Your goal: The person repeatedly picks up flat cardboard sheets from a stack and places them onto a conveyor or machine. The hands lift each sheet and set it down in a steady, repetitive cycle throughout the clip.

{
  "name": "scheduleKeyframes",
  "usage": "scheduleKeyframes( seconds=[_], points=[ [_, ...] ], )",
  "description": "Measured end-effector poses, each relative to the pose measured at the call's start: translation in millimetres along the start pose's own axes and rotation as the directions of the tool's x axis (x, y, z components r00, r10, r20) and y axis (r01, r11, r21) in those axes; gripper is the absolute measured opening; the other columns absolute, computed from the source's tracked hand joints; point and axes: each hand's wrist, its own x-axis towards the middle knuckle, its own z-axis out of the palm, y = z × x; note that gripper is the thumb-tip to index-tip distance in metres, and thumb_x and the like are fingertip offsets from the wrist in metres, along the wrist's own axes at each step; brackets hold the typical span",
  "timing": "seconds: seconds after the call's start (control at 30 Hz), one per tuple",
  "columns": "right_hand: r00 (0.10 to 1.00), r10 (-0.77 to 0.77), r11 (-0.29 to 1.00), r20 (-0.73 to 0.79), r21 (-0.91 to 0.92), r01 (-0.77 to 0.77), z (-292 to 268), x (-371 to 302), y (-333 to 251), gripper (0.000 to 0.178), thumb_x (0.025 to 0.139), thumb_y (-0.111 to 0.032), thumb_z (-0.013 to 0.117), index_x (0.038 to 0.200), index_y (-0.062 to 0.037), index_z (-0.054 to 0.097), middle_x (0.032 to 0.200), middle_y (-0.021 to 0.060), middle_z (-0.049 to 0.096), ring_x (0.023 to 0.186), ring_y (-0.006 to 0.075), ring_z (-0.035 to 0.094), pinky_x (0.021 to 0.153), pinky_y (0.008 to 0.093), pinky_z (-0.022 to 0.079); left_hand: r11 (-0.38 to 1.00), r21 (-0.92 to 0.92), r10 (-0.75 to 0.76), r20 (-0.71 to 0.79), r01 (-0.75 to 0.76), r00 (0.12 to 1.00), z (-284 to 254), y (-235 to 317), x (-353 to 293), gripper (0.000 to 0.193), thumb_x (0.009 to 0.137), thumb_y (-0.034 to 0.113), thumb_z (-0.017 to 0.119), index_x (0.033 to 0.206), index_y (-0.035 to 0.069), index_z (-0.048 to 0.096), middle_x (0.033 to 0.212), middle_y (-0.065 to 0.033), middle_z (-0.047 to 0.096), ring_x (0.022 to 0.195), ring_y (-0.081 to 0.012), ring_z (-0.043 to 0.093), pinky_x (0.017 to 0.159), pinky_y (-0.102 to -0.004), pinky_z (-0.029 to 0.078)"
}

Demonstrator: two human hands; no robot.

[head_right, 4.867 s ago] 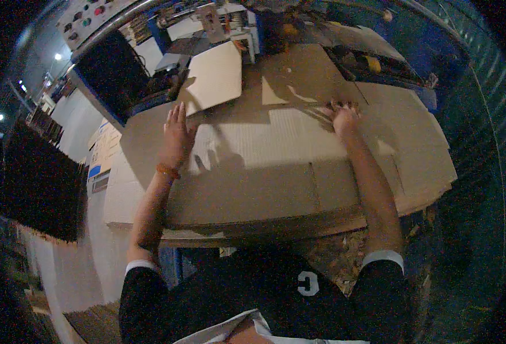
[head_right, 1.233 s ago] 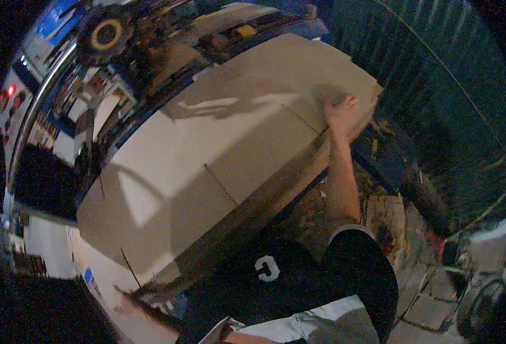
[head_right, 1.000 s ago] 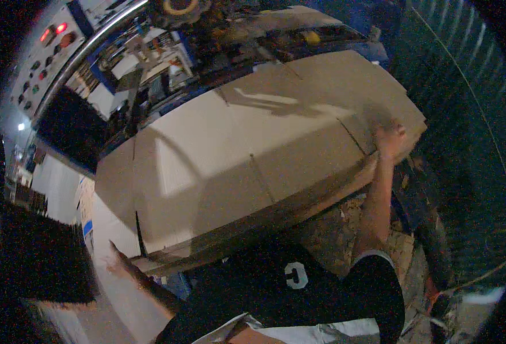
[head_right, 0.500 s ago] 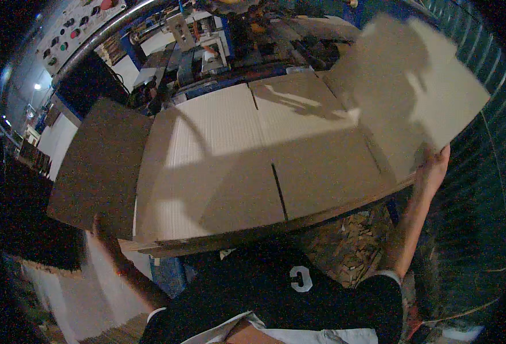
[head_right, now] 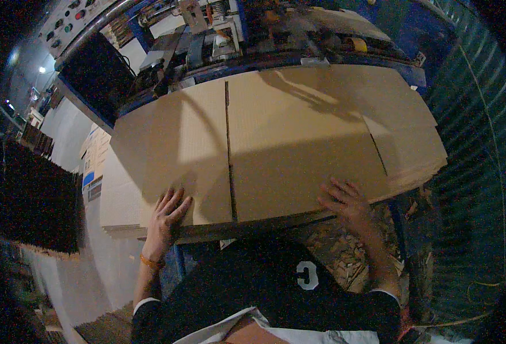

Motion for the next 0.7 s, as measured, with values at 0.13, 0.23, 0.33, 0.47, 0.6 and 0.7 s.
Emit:
scheduleKeyframes(
  seconds=[0.13,0.23,0.33,0.47,0.6,0.7],
  points=[
    [0.990,-0.005,1.000,0.144,0.023,0.002,1.0,21.3,10.6,0.034,0.078,-0.015,0.061,0.112,-0.0153,0.061,0.127,0.0072,0.052,0.121,0.0289,0.045,0.101,0.0468,0.033,0.998,0.069,-0.014,0.067,0.009,0.998,-3.1,-12.0,17.6,0.060,0.069,0.002,0.057,0.127,0.015,0.050,0.138,-0.0121,0.039,0.129,-0.0355,0.033,0.107,-0.0476,0.024],
    [0.969,-0.023,1.000,0.245,0.018,0.019,0.0,35.5,27.7,0.035,0.082,-0.026,0.058,0.115,-0.0147,0.060,0.133,0.0084,0.047,0.127,0.0276,0.037,0.104,0.0449,0.029,0.998,0.036,0.056,0.037,-0.057,0.998,-5.1,-21.5,22.0,0.063,0.068,0.001,0.059,0.129,0.015,0.048,0.140,-0.0107,0.037,0.130,-0.0351,0.031,0.108,-0.0478,0.023],
    [0.965,0.114,0.948,0.237,0.265,-0.177,-7.7,36.8,56.7,0.040,0.087,-0.037,0.052,0.123,-0.0205,0.054,0.134,0.0081,0.045,0.125,0.0259,0.040,0.104,0.0434,0.029,0.995,-0.021,0.096,0.147,-0.094,0.984,-11.0,-41.8,12.2,0.062,0.073,0.003,0.061,0.132,0.014,0.044,0.142,-0.0121,0.034,0.131,-0.0309,0.030,0.108,-0.0463,0.023],
    [0.644,0.756,0.654,-0.121,0.194,-0.731,-7.9,63.8,153.8,0.045,0.093,-0.038,0.044,0.119,-0.0028,0.053,0.114,0.0125,0.059,0.101,0.0235,0.057,0.089,0.0362,0.044,0.837,-0.515,-0.238,-0.037,0.186,0.970,-8.1,-112.9,30.9,0.063,0.081,0.016,0.064,0.133,-0.004,0.034,0.140,-0.0188,0.032,0.131,-0.0264,0.029,0.105,-0.0385,0.029],
    [0.491,0.840,0.154,0.233,0.765,-0.626,9.3,86.6,249.7,0.038,0.093,-0.035,0.043,0.111,-0.0039,0.057,0.099,0.0077,0.063,0.078,0.0155,0.060,0.068,0.0305,0.049,0.880,-0.212,-0.451,-0.091,0.425,0.888,21.5,-182.5,75.2,0.066,0.087,0.035,0.054,0.135,-0.002,0.031,0.139,-0.0200,0.035,0.131,-0.0354,0.028,0.106,-0.0445,0.021],
    [0.433,0.846,0.175,0.311,0.605,-0.777,19.1,93.7,283.4,0.034,0.093,-0.032,0.043,0.107,-0.0049,0.057,0.096,0.0081,0.064,0.074,0.0196,0.062,0.066,0.0319,0.051,0.930,-0.124,-0.362,-0.168,0.345,0.917,43.7,-203.3,86.8,0.065,0.088,0.040,0.050,0.137,0.003,0.031,0.140,-0.0169,0.034,0.132,-0.0355,0.026,0.107,-0.0487,0.013]
  ],
)
